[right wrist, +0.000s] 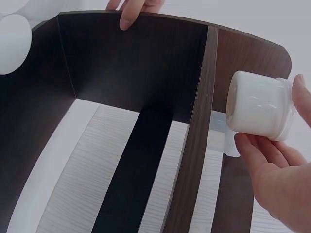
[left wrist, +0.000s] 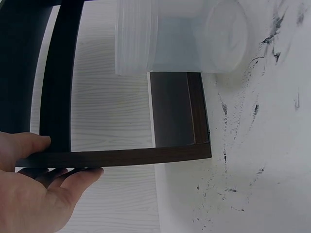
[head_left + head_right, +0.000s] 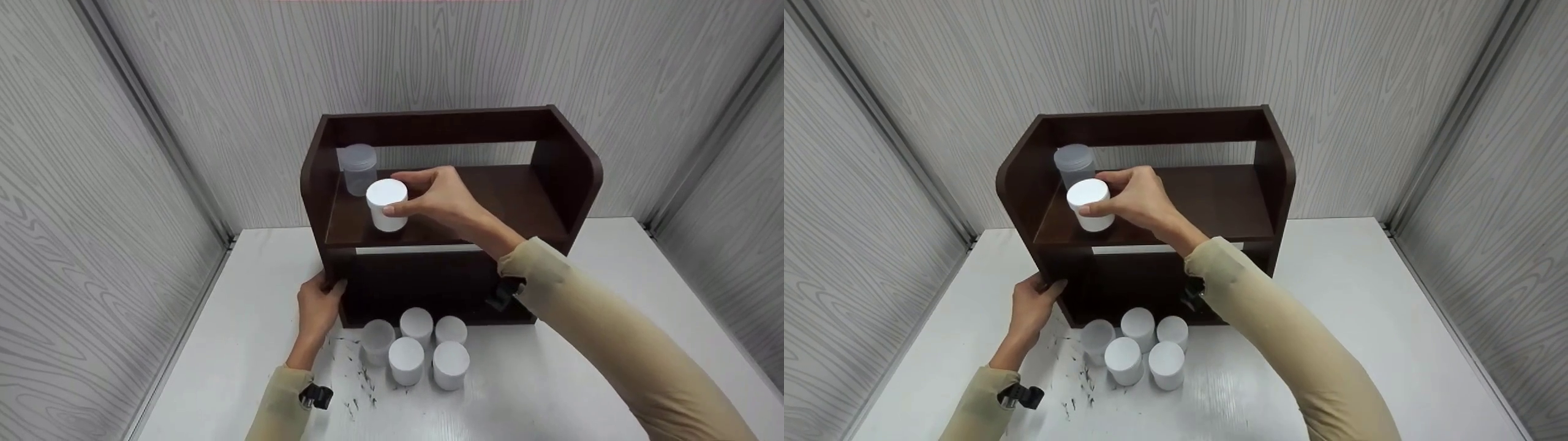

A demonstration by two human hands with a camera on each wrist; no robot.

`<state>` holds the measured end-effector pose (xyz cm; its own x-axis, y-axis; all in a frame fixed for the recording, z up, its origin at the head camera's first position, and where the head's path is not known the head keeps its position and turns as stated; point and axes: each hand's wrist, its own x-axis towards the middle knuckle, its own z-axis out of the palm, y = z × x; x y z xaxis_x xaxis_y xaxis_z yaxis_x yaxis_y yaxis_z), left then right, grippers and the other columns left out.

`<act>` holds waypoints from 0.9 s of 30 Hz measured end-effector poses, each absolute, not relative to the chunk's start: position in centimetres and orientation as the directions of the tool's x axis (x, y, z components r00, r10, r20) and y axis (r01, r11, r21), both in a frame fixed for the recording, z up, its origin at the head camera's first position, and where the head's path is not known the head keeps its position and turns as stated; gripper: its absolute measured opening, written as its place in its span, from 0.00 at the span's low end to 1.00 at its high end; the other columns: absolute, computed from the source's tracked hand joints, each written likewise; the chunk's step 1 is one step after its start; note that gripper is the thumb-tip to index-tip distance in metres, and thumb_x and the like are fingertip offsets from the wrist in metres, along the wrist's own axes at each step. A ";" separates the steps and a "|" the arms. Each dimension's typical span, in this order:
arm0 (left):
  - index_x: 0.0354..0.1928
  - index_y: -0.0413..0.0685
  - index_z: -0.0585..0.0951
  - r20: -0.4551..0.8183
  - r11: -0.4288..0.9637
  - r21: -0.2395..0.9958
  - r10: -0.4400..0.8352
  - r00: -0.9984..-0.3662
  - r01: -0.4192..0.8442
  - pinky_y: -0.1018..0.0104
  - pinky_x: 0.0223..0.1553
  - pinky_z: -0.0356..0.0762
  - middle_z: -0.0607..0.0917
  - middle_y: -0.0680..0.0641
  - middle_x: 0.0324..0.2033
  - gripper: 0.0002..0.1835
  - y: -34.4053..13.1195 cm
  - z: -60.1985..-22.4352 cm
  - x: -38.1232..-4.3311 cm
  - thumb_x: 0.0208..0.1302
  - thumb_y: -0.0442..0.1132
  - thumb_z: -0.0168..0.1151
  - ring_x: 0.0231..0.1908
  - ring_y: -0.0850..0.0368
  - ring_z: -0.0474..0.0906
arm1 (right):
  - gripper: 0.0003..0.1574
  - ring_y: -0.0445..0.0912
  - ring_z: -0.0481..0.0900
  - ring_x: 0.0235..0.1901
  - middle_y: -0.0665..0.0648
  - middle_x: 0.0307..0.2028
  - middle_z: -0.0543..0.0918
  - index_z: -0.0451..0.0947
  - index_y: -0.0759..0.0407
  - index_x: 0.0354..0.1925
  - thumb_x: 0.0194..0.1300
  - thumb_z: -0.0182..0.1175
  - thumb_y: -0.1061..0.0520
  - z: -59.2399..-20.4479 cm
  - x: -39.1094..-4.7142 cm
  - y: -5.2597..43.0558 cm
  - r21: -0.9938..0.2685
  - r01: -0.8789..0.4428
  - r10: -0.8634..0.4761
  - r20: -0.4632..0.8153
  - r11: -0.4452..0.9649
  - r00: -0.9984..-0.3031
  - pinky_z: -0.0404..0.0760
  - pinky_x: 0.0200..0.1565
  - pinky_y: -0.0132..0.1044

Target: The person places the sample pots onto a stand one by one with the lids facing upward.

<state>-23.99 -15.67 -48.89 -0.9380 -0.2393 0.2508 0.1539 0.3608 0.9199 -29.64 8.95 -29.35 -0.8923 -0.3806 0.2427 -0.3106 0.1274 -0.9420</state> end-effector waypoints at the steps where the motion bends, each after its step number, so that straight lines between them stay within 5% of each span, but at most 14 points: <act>1: 0.58 0.29 0.83 0.249 0.362 0.920 -0.240 -0.939 0.151 0.60 0.43 0.82 0.89 0.36 0.45 0.18 -15.7 -48.9 -24.0 0.72 0.34 0.64 0.44 0.46 0.87 | 0.40 0.50 0.87 0.52 0.61 0.51 0.89 0.82 0.68 0.62 0.52 0.84 0.62 -29.3 -29.8 8.7 -0.942 -0.310 -0.380 0.241 0.130 -0.893 0.84 0.54 0.41; 14: 0.58 0.29 0.82 0.255 0.357 0.919 -0.218 -0.942 0.167 0.58 0.44 0.83 0.89 0.36 0.46 0.17 -15.6 -48.8 -24.0 0.73 0.33 0.64 0.46 0.44 0.87 | 0.44 0.46 0.86 0.53 0.58 0.54 0.88 0.80 0.68 0.65 0.52 0.85 0.57 -29.6 -31.8 6.6 -0.956 -0.257 -0.346 0.194 0.145 -0.918 0.84 0.53 0.38; 27: 0.59 0.29 0.82 0.247 0.365 0.919 -0.229 -0.942 0.152 0.55 0.46 0.83 0.89 0.36 0.47 0.17 -15.6 -48.8 -23.9 0.73 0.34 0.64 0.46 0.45 0.87 | 0.38 0.45 0.87 0.49 0.56 0.48 0.91 0.85 0.65 0.60 0.51 0.85 0.59 -30.2 -33.0 5.0 -0.957 -0.251 -0.322 0.195 0.142 -0.926 0.83 0.52 0.37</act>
<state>-23.88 -15.63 -48.76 -0.9416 -0.2289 0.2471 0.1525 0.3645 0.9186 -33.00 5.01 -30.16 -0.9265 -0.3221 0.1948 -0.2508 0.1425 -0.9575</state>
